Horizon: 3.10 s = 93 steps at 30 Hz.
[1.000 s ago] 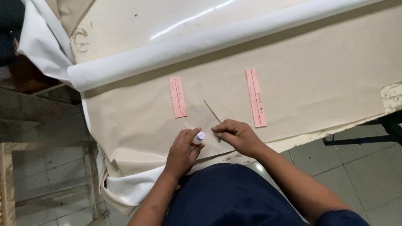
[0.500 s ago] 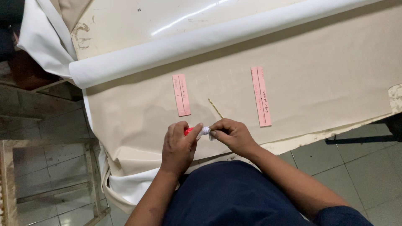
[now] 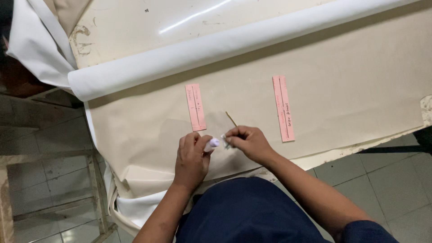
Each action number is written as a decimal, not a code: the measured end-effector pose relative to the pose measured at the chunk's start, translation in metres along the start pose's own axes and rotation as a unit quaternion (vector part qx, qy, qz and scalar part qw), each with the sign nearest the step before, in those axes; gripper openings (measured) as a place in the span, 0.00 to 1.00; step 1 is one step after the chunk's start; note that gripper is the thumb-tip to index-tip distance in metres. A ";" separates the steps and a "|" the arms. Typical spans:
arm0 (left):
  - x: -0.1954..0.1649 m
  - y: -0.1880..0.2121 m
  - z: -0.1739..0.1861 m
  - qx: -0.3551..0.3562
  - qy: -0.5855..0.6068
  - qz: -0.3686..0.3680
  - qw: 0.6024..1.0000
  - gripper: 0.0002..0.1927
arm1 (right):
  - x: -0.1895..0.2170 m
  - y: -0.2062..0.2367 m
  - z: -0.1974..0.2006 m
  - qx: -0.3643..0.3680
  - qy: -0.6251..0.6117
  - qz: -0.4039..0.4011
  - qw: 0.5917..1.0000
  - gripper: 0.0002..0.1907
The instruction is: The person uses a pink ruler and a thin stick to mark lines on a large piece of light-colored fabric laid on a table. They then apply a white substance from a small bottle onto the marked areas and rub it in with a cloth.
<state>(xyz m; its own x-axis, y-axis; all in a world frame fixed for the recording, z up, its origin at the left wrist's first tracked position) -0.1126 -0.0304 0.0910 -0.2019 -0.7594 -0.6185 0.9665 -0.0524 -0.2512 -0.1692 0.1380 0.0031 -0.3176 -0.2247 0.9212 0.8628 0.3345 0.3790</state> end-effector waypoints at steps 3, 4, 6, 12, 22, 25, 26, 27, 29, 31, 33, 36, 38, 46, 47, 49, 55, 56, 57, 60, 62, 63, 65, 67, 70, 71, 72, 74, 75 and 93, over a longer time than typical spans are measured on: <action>0.030 0.011 -0.007 -0.032 0.083 0.080 0.993 0.23 | 0.016 -0.036 0.020 -0.068 0.127 0.067 0.987 0.08; 0.035 0.015 -0.009 -0.041 0.094 0.080 0.992 0.23 | 0.021 -0.048 0.025 -0.093 0.172 0.085 0.977 0.07; 0.046 0.021 -0.010 -0.061 0.115 0.078 0.988 0.23 | 0.038 -0.068 0.023 -0.111 0.265 0.153 0.945 0.06; 0.055 0.027 -0.018 -0.089 0.136 0.034 0.986 0.24 | 0.054 -0.101 0.006 -0.122 0.394 0.198 0.889 0.04; 0.055 0.032 -0.021 -0.084 0.143 0.023 0.986 0.26 | 0.059 -0.088 0.002 -0.145 0.407 0.251 0.866 0.04; 0.056 0.030 -0.021 -0.081 0.140 0.022 0.987 0.26 | 0.057 -0.089 0.006 -0.145 0.379 0.233 0.884 0.04; 0.055 0.031 -0.021 -0.082 0.141 0.022 0.986 0.26 | 0.057 -0.087 0.004 -0.137 0.382 0.236 0.883 0.04; 0.055 0.030 -0.021 -0.084 0.141 0.022 0.986 0.26 | 0.057 -0.085 0.002 -0.126 0.386 0.240 0.882 0.04; 0.056 0.030 -0.021 -0.082 0.147 0.025 0.985 0.26 | 0.058 -0.085 0.000 -0.118 0.394 0.247 0.877 0.04; 0.056 0.030 -0.022 -0.078 0.153 0.027 0.985 0.26 | 0.060 -0.088 0.001 -0.123 0.404 0.254 0.870 0.04; 0.056 0.030 -0.022 -0.075 0.159 0.026 0.984 0.26 | 0.064 -0.091 0.003 -0.135 0.397 0.268 0.867 0.04; 0.057 0.029 -0.021 -0.074 0.157 0.026 0.984 0.26 | 0.059 -0.092 0.002 -0.130 0.393 0.252 0.875 0.04; 0.056 0.029 -0.021 -0.077 0.152 0.023 0.985 0.26 | 0.056 -0.090 0.001 -0.127 0.393 0.244 0.878 0.05; 0.058 0.030 -0.024 -0.065 0.147 0.026 0.987 0.25 | 0.053 -0.108 0.046 -0.211 0.276 0.182 0.920 0.06; 0.058 0.030 -0.023 -0.065 0.149 0.026 0.986 0.25 | 0.046 -0.110 0.052 -0.207 0.255 0.146 0.933 0.06; 0.057 0.030 -0.023 -0.066 0.151 0.029 0.986 0.25 | 0.028 -0.105 0.059 -0.198 0.212 0.073 0.954 0.07; 0.056 0.028 -0.022 -0.070 0.156 0.024 0.985 0.26 | 0.047 -0.082 0.013 -0.138 0.381 0.226 0.886 0.04; 0.056 0.028 -0.022 -0.069 0.156 0.024 0.985 0.26 | 0.050 -0.084 0.011 -0.151 0.388 0.236 0.878 0.04; 0.056 0.028 -0.022 -0.068 0.156 0.024 0.985 0.26 | 0.055 -0.087 0.010 -0.163 0.394 0.246 0.870 0.04; 0.054 0.029 -0.020 -0.075 0.154 0.013 0.985 0.26 | 0.060 -0.094 0.005 -0.164 0.400 0.252 0.866 0.04; 0.054 0.027 -0.020 -0.079 0.153 0.009 0.985 0.26 | 0.059 -0.098 0.001 -0.145 0.388 0.238 0.878 0.04; 0.054 0.028 -0.020 -0.079 0.153 0.009 0.985 0.26 | 0.054 -0.097 -0.003 -0.127 0.377 0.219 0.891 0.04; 0.055 0.028 -0.021 -0.078 0.154 0.014 0.985 0.26 | 0.052 -0.095 -0.009 -0.122 0.386 0.209 0.890 0.04; 0.056 0.028 -0.022 -0.078 0.155 0.014 0.985 0.26 | 0.059 -0.093 -0.013 -0.150 0.423 0.229 0.864 0.04; 0.056 0.031 -0.023 -0.072 0.154 0.018 0.985 0.26 | 0.067 -0.095 -0.015 -0.171 0.422 0.247 0.856 0.03; 0.056 0.031 -0.024 -0.070 0.155 0.022 0.985 0.26 | 0.066 -0.094 -0.016 -0.170 0.424 0.238 0.857 0.03; 0.058 0.029 -0.024 -0.070 0.154 0.024 0.985 0.26 | 0.065 -0.091 -0.016 -0.170 0.425 0.233 0.858 0.04; 0.056 0.029 -0.023 -0.076 0.159 0.018 0.984 0.26 | 0.060 -0.083 -0.018 -0.161 0.426 0.215 0.864 0.04; 0.056 0.029 -0.022 -0.079 0.162 0.016 0.984 0.26 | 0.056 -0.080 -0.018 -0.153 0.425 0.203 0.869 0.04; 0.059 0.029 -0.023 -0.072 0.178 0.029 0.981 0.25 | 0.061 -0.126 0.026 -0.232 0.311 0.165 0.907 0.06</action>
<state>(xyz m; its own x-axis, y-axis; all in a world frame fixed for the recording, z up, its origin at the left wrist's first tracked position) -0.0997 -0.0619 0.0304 -0.2142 -0.4825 -0.8493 0.9508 0.0963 -0.2945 -0.3074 0.1065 0.0142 0.1472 -0.7026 0.6961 0.9889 0.0889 -0.1194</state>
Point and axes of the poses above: each hand's wrist, its own y-axis away from the middle knuckle, its own z-axis out of the back of the hand, x = y × z, the point moved 10 cm from there along -y, towards the middle knuckle, and after that the axes turned 1 degree about -x, right-handed, at the moved point
